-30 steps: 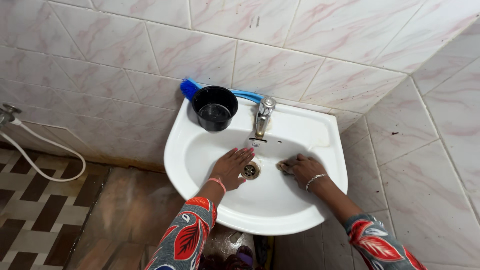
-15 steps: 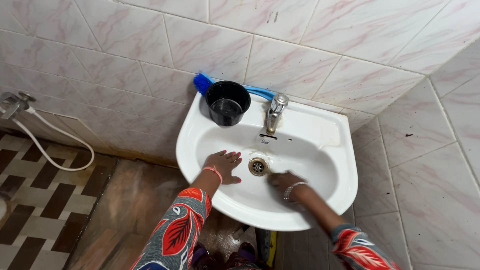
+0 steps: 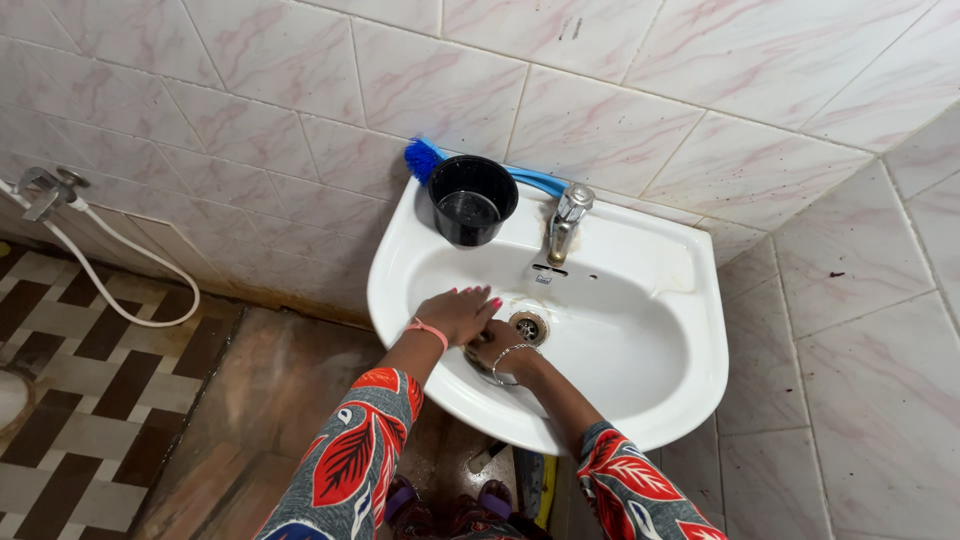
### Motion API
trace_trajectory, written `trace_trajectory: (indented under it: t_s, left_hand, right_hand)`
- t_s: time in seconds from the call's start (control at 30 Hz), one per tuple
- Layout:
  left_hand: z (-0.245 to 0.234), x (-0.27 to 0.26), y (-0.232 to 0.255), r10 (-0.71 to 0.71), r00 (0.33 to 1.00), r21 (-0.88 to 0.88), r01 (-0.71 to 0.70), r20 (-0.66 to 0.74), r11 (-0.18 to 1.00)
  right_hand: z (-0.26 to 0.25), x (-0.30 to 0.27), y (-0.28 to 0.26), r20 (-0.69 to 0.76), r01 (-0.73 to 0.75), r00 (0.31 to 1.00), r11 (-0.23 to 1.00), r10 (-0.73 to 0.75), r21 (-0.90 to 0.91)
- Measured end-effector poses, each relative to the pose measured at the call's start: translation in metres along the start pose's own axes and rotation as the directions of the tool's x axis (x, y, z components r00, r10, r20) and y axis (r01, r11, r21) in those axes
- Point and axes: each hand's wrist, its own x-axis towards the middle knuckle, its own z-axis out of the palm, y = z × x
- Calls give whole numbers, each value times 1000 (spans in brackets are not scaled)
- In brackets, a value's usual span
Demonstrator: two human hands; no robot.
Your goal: The person scrubs the sink basin and faucet area using a small green scrubbing pad. They repeatedly wipe the sink rim, faucet, and basin surface, occasionally rinsing the pad under running water. A black cup and blue brush remain on the sink edge throughout.
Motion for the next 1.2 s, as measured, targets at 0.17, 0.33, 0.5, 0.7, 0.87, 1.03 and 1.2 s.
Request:
trace_trajectory:
  t_s: [0.17, 0.33, 0.5, 0.7, 0.87, 1.03, 1.2]
  left_hand:
    - [-7, -5, 2, -55, 992, -41, 60, 110, 997]
    - [-24, -17, 11, -135, 974, -133, 160, 181, 978]
    - [-49, -20, 19, -88, 979, -182, 122, 184, 976]
    - [-88, -32, 17, -169, 921, -280, 275, 351, 920]
    - [-75, -40, 25, -169, 959, -170, 210, 228, 963]
    - [-69, -40, 23, -196, 967, -161, 222, 162, 962]
    - [-54, -33, 17, -228, 965, -172, 249, 131, 953]
  right_hand:
    - [-40, -42, 17, 382, -10, 924, 999, 27, -45]
    - [-54, -71, 41, 212, 45, 974, 846, 82, -531]
    - [-21, -60, -34, 106, 104, 990, 990, -94, -91]
    - [-25, -61, -73, 134, 303, 940, 947, -315, 105]
    - [-55, -70, -22, 150, 166, 982, 887, -111, -432]
    - [-63, -67, 33, -163, -369, 920, 651, 355, -663]
    - [-22, -15, 42, -117, -205, 978, 718, 171, -665]
